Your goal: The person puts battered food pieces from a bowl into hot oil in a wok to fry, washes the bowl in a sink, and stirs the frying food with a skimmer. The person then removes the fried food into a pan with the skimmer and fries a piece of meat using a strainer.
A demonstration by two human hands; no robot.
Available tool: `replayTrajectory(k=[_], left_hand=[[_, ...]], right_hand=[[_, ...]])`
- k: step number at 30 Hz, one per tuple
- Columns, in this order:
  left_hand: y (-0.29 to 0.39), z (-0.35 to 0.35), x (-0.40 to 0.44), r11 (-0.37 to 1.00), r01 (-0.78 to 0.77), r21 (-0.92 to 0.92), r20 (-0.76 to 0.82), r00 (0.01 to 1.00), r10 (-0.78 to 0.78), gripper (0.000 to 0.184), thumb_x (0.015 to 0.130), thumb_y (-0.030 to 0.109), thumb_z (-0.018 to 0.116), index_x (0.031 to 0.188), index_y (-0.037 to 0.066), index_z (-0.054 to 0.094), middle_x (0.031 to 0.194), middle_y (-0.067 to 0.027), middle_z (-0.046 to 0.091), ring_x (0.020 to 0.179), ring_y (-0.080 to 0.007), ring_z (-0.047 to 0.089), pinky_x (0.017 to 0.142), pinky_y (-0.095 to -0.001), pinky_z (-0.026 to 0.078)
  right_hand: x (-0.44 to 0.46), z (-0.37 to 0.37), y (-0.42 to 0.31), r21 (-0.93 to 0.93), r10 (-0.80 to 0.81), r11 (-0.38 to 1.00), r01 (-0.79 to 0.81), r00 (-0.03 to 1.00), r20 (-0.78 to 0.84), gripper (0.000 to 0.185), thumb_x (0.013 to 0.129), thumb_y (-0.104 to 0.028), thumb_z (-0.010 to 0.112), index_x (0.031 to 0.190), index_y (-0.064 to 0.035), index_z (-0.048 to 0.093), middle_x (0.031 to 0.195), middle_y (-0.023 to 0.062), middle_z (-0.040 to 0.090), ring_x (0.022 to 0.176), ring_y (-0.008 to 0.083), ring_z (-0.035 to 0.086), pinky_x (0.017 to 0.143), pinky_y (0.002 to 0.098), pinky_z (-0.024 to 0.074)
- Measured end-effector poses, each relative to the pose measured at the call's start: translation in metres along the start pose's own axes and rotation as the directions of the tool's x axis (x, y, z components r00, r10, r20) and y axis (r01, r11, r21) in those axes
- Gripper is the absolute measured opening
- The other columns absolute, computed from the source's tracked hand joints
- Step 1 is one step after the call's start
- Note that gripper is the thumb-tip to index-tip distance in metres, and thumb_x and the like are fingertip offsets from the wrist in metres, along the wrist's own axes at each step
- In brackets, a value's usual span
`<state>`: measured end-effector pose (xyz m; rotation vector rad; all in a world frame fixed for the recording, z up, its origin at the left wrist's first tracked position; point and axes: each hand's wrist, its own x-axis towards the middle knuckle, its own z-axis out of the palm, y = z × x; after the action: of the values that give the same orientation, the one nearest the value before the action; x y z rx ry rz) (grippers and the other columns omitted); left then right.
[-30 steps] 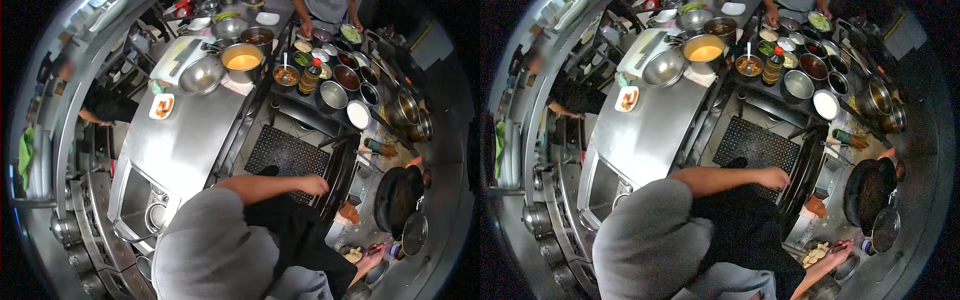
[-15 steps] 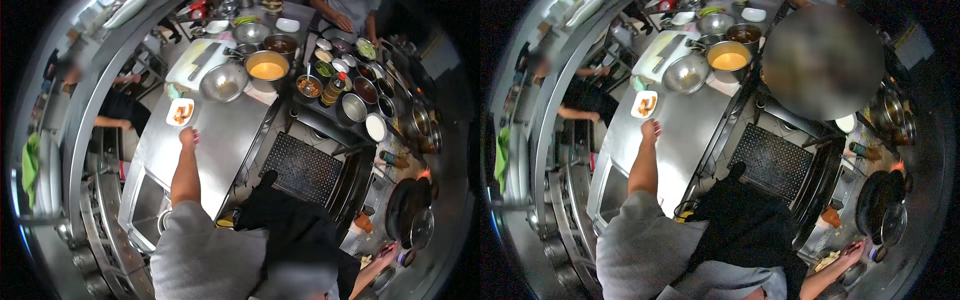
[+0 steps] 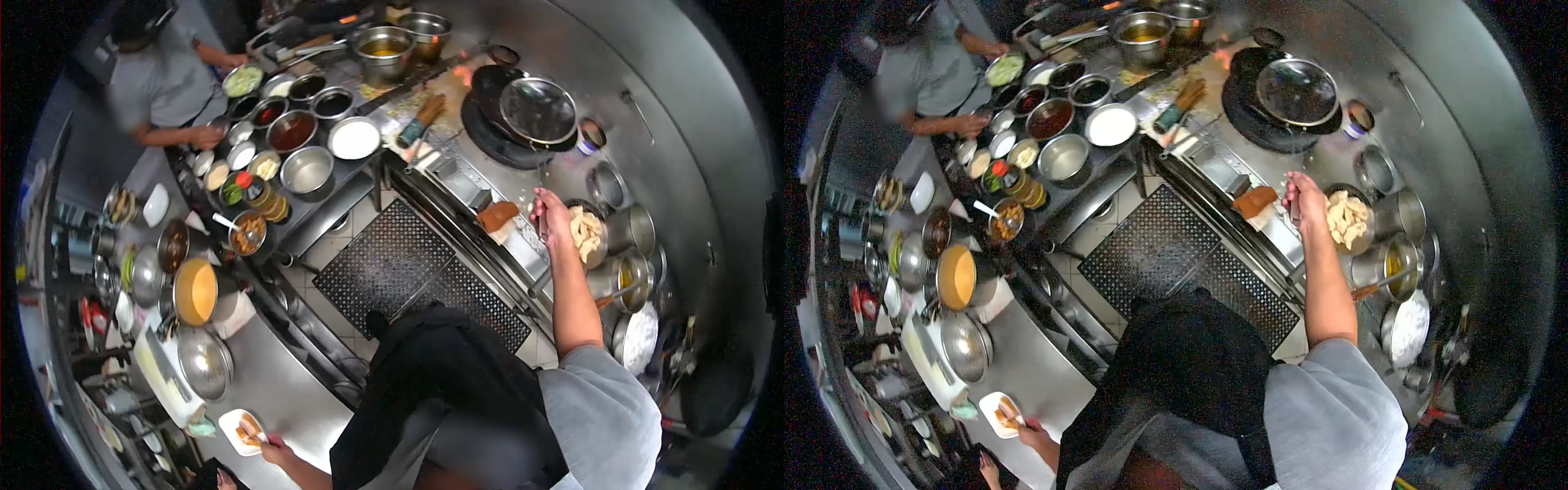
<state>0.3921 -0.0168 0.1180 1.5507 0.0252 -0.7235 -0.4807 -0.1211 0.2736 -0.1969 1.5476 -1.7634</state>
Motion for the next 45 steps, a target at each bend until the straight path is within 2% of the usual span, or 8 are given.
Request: replayTrajectory(k=[8,14,17,19,20,26,31,45], left_hand=[[0.023,0.140,-0.214,0.855,-0.043,0.516,0.378,0.908,-0.182,0.030,0.084,0.012,0.044,0.113,0.004,0.048,0.070,-0.0046,0.051,0.046,-0.0109,0.044,0.040,-0.0233,0.036],[-0.015,0.310,-0.325,0.744,-0.451,0.493,0.825,0.514,-0.236,0.029,0.080,0.004,0.041,0.105,-0.004,0.053,0.072,-0.0081,0.058,0.042,-0.0109,0.045,0.036,-0.0244,0.036],[-0.043,0.400,-0.394,0.632,-0.689,0.355,0.935,0.266,-0.235,0.031,0.080,0.005,0.041,0.106,-0.003,0.057,0.069,-0.0065,0.057,0.042,-0.0095,0.044,0.036,-0.0253,0.033],[-0.069,0.461,-0.434,0.439,-0.894,-0.088,0.988,-0.133,-0.073,0.034,0.079,0.008,0.043,0.106,-0.006,0.058,0.088,-0.0200,0.065,0.076,-0.0271,0.064,0.071,-0.0367,0.050],[-0.066,0.481,-0.479,0.457,-0.888,-0.056,0.979,-0.138,-0.148,0.034,0.079,0.009,0.044,0.105,-0.007,0.058,0.097,-0.0241,0.065,0.097,-0.0331,0.062,0.088,-0.0389,0.044],[-0.138,0.596,-0.634,0.301,-0.812,-0.499,0.792,-0.569,-0.222,0.030,0.080,0.014,0.044,0.098,-0.006,0.058,0.099,-0.0302,0.060,0.098,-0.0435,0.057,0.085,-0.0447,0.045],[-0.172,0.616,-0.734,-0.105,-0.713,-0.693,0.716,-0.664,-0.215,0.022,0.078,0.013,0.047,0.088,-0.001,0.060,0.086,-0.0263,0.065,0.081,-0.0426,0.064,0.076,-0.0493,0.051],[-0.124,0.626,-0.779,-0.476,-0.437,-0.763,0.578,-0.791,-0.201,0.019,0.086,0.012,0.044,0.089,0.000,0.058,0.077,-0.0169,0.068,0.070,-0.0303,0.069,0.060,-0.0403,0.056]], right_hand=[[-0.032,-0.045,0.002,0.044,0.018,0.999,-0.020,0.999,0.047,0.018,0.093,-0.013,0.045,0.104,-0.0013,0.051,0.064,0.0009,0.048,0.049,0.0109,0.044,0.046,0.0272,0.0430],[-0.056,-0.097,0.010,0.003,0.027,1.000,-0.027,0.991,0.132,0.020,0.095,-0.018,0.047,0.104,-0.0008,0.053,0.063,0.0024,0.049,0.046,0.0111,0.044,0.045,0.0273,0.0448],[-0.080,-0.113,0.014,0.051,0.047,0.997,-0.054,0.990,0.133,0.021,0.094,-0.019,0.048,0.102,0.0002,0.054,0.064,0.0030,0.051,0.046,0.0117,0.046,0.043,0.0264,0.0443],[-0.095,-0.128,0.020,0.003,0.045,0.999,-0.046,0.992,0.119,0.023,0.095,-0.020,0.049,0.102,0.0012,0.054,0.063,0.0034,0.052,0.046,0.0118,0.047,0.044,0.0265,0.0440],[-0.106,-0.132,0.020,-0.004,0.057,0.998,-0.057,0.993,0.107,0.023,0.095,-0.019,0.048,0.102,0.0019,0.054,0.063,0.0036,0.052,0.046,0.0121,0.047,0.044,0.0265,0.0438],[-0.154,-0.154,0.021,-0.037,0.155,0.987,-0.154,0.987,0.042,0.022,0.096,-0.018,0.047,0.101,0.0009,0.056,0.062,0.0037,0.051,0.046,0.0138,0.048,0.045,0.0273,0.0427],[-0.181,-0.158,0.013,0.069,0.168,0.983,-0.170,0.985,0.027,0.019,0.095,-0.016,0.047,0.099,0.0000,0.055,0.063,0.0030,0.050,0.045,0.0128,0.047,0.043,0.0272,0.0412],[-0.197,-0.158,0.024,0.269,0.261,0.917,-0.294,0.954,0.150,0.020,0.093,-0.014,0.048,0.105,0.0016,0.049,0.060,0.0041,0.045,0.041,0.0137,0.041,0.044,0.0309,0.0403]])
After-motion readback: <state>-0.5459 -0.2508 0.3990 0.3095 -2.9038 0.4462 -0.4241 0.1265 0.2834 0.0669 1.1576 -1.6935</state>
